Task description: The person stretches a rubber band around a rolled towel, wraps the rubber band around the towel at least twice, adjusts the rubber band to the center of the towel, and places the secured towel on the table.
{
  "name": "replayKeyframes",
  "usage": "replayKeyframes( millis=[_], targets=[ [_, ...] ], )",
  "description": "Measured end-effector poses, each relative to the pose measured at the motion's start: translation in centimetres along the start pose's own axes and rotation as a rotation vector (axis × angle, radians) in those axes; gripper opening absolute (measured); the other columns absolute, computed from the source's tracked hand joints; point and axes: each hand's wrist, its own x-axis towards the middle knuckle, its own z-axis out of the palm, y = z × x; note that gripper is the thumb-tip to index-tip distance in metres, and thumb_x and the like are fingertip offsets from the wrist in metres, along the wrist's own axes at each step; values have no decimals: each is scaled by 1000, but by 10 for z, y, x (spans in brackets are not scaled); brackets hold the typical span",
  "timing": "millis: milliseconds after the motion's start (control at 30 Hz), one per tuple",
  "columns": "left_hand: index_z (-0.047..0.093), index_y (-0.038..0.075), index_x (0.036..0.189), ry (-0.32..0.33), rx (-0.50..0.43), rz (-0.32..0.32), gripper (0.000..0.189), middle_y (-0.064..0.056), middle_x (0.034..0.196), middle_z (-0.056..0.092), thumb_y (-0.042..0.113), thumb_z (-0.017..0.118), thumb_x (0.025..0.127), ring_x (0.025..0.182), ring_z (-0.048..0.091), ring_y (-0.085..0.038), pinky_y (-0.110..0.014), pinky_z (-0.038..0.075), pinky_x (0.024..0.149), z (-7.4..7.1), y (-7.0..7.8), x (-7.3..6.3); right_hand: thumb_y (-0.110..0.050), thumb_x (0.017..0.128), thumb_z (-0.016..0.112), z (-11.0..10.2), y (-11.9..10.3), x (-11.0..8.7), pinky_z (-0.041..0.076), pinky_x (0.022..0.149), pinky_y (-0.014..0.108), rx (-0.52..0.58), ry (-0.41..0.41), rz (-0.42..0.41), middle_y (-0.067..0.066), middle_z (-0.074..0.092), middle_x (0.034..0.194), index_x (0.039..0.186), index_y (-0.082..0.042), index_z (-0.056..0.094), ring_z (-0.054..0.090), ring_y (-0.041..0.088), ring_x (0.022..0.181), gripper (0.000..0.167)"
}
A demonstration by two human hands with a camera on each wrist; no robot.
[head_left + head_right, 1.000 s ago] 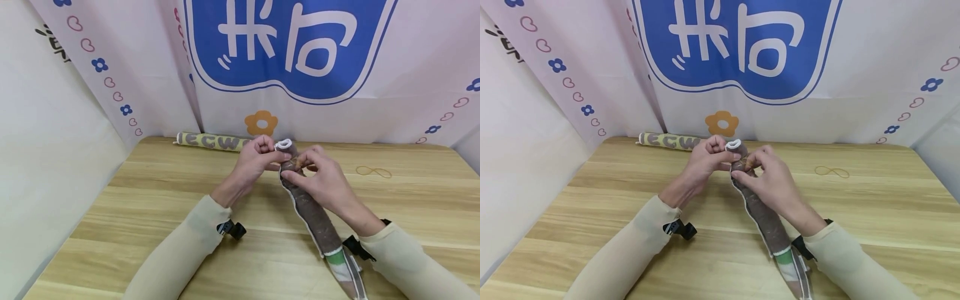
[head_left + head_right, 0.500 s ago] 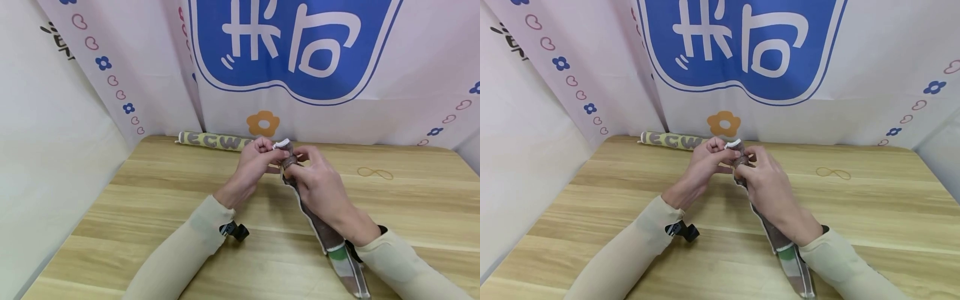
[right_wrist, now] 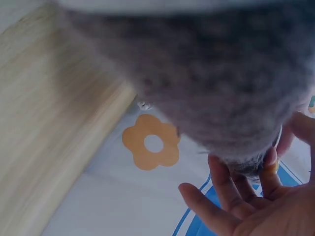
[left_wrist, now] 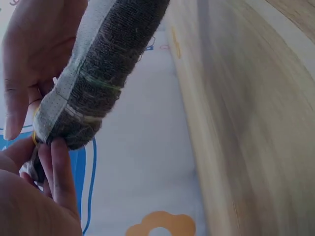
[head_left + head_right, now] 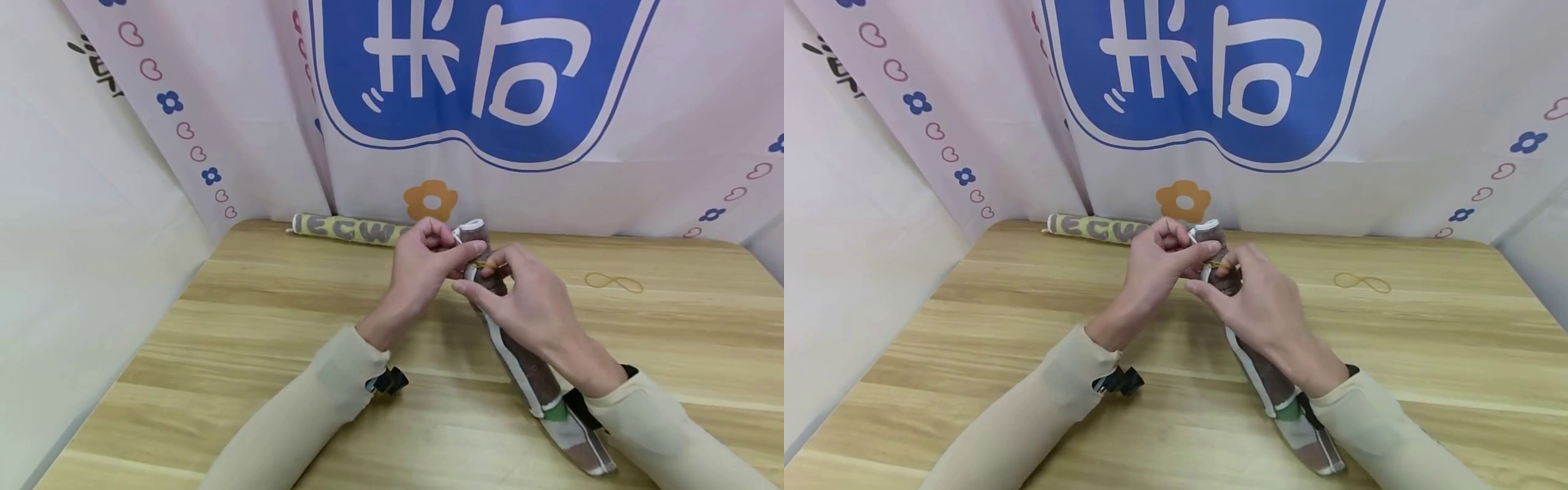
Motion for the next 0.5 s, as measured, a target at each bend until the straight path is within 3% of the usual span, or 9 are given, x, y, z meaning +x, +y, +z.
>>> replayKeyframes(
  millis=[100,200,267,367,500],
  targets=[
    [58,7,94,-49,-43,23,26,-3,82,68,5,85,90,73,70,-14,-34,63,66,-2,-3,2,-21,93,85,-2,1,2,52,75,43,31,7,32,9,69,95,102,-4,62,67,26,87,31],
    [58,5,99,-99,-137,11,21,-4,87,69,-1,78,94,80,71,-15,-40,65,73,-6,-9,7,-13,95,82,-5,4,5,56,81,39,139,-9,92,12,69,99,104,-1,62,70,28,93,25],
    [59,5,106,-110,-172,-33,21,-5,92,71,0,77,95,85,72,-16,-41,64,78,-9,-13,11,-13,96,80,-8,5,7,56,79,31,236,-35,146,12,68,100,106,-1,63,69,26,93,23],
    [63,3,121,-145,-178,-148,27,-7,106,75,9,76,98,98,72,-17,-40,62,88,-12,-18,15,-15,98,79,-10,9,9,54,72,22,362,-84,210,13,67,103,109,1,63,66,21,90,25],
    [68,-1,131,-205,-127,-245,37,-10,119,74,23,73,103,112,69,-20,-38,60,93,-13,-21,17,-13,100,76,-10,11,11,55,74,22,437,-144,254,14,69,107,113,2,64,67,19,91,24]
  ],
)
